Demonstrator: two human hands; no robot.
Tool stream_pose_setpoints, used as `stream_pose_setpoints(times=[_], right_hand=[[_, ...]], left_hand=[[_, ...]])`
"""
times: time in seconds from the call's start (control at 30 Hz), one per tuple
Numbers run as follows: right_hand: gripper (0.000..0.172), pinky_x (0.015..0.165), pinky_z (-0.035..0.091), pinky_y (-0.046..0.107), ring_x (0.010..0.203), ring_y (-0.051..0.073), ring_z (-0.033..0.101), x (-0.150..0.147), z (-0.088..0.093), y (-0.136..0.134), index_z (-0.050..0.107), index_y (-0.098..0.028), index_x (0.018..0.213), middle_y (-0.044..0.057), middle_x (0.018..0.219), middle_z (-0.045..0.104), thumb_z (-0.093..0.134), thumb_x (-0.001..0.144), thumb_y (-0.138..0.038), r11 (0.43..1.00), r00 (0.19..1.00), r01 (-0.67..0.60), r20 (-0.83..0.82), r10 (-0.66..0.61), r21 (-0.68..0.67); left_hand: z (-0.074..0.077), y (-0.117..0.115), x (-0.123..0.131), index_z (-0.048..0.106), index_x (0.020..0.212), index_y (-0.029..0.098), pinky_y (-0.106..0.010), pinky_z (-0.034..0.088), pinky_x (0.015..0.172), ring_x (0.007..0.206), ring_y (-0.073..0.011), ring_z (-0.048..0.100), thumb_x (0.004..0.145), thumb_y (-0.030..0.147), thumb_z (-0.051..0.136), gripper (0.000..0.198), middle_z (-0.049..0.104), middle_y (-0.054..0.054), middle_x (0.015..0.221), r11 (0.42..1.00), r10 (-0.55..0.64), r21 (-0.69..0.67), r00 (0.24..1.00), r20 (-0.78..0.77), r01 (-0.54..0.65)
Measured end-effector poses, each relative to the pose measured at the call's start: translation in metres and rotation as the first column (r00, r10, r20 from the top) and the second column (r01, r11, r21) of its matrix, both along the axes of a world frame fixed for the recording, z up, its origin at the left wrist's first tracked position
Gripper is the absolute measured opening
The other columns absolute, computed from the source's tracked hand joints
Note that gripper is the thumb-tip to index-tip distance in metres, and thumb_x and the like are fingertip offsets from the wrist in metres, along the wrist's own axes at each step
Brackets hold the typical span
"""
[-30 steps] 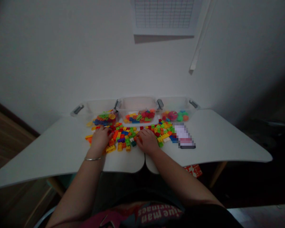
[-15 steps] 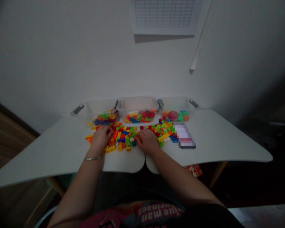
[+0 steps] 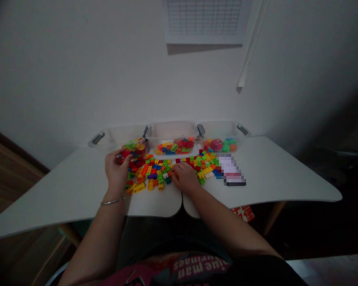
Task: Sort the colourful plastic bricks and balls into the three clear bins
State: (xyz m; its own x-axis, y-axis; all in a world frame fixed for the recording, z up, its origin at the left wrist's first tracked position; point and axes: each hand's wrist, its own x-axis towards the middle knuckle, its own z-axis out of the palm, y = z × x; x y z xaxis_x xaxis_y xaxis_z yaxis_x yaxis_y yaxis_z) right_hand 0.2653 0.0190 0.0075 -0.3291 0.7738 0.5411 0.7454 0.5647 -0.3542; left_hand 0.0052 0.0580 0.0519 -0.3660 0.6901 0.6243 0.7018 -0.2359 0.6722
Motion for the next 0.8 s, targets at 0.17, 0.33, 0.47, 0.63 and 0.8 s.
stream_pose_setpoints(times=[0.17,0.33,0.47,0.63,0.8], right_hand=[[0.012,0.095,0.046,0.04,0.103,0.024,0.058,0.0,0.001,-0.001,0.066,-0.02,0.095,0.009,0.105,0.069,0.056,0.089,-0.019,1.0,1.0,-0.008,0.006,0.008,-0.008],[0.012,0.096,0.046,0.041,0.104,0.024,0.058,0.002,-0.001,0.0,0.067,-0.02,0.094,0.01,0.106,0.069,0.057,0.088,-0.018,1.0,1.0,-0.014,0.003,0.014,0.001],[0.012,0.096,0.046,0.041,0.105,0.024,0.058,0.002,-0.001,0.0,0.067,-0.02,0.094,0.009,0.107,0.069,0.057,0.088,-0.018,1.0,1.0,-0.013,0.0,0.013,0.002],[0.013,0.096,0.046,0.041,0.105,0.024,0.058,0.001,-0.001,-0.001,0.068,-0.02,0.094,0.009,0.107,0.069,0.057,0.087,-0.017,1.0,1.0,-0.004,0.006,0.004,-0.011],[0.014,0.096,0.046,0.042,0.105,0.024,0.059,0.001,-0.001,0.0,0.068,-0.02,0.094,0.009,0.106,0.069,0.056,0.087,-0.017,1.0,1.0,-0.017,-0.003,0.017,-0.014]], left_hand=[[0.022,0.021,0.001,0.064,0.111,0.02,-0.03,0.056,0.083,0.09,-0.0147,0.065,0.085,0.031,0.057,0.029,0.061,-0.008,0.119,0.996,-0.009,0.092,0.997,0.081,0.002],[0.044,0.047,-0.004,0.071,0.107,0.019,-0.035,0.053,0.092,0.096,-0.0198,0.066,0.085,0.025,0.054,0.028,0.07,-0.008,0.109,0.999,0.04,-0.014,0.999,-0.014,-0.041],[0.05,0.053,-0.003,0.073,0.11,0.02,-0.043,0.048,0.1,0.106,-0.0248,0.064,0.087,0.023,0.05,0.032,0.071,-0.009,0.112,0.987,0.041,-0.144,0.98,-0.197,-0.07],[0.042,0.053,-0.001,0.074,0.106,0.019,-0.048,0.03,0.115,0.111,-0.0257,0.062,0.093,0.026,0.04,0.037,0.072,-0.01,0.113,0.989,-0.043,-0.146,0.871,-0.489,-0.033],[0.038,0.052,-0.003,0.072,0.112,0.015,-0.053,0.025,0.116,0.109,-0.0284,0.063,0.095,0.032,0.033,0.046,0.073,-0.015,0.111,0.982,-0.08,-0.185,0.776,-0.625,-0.048]])
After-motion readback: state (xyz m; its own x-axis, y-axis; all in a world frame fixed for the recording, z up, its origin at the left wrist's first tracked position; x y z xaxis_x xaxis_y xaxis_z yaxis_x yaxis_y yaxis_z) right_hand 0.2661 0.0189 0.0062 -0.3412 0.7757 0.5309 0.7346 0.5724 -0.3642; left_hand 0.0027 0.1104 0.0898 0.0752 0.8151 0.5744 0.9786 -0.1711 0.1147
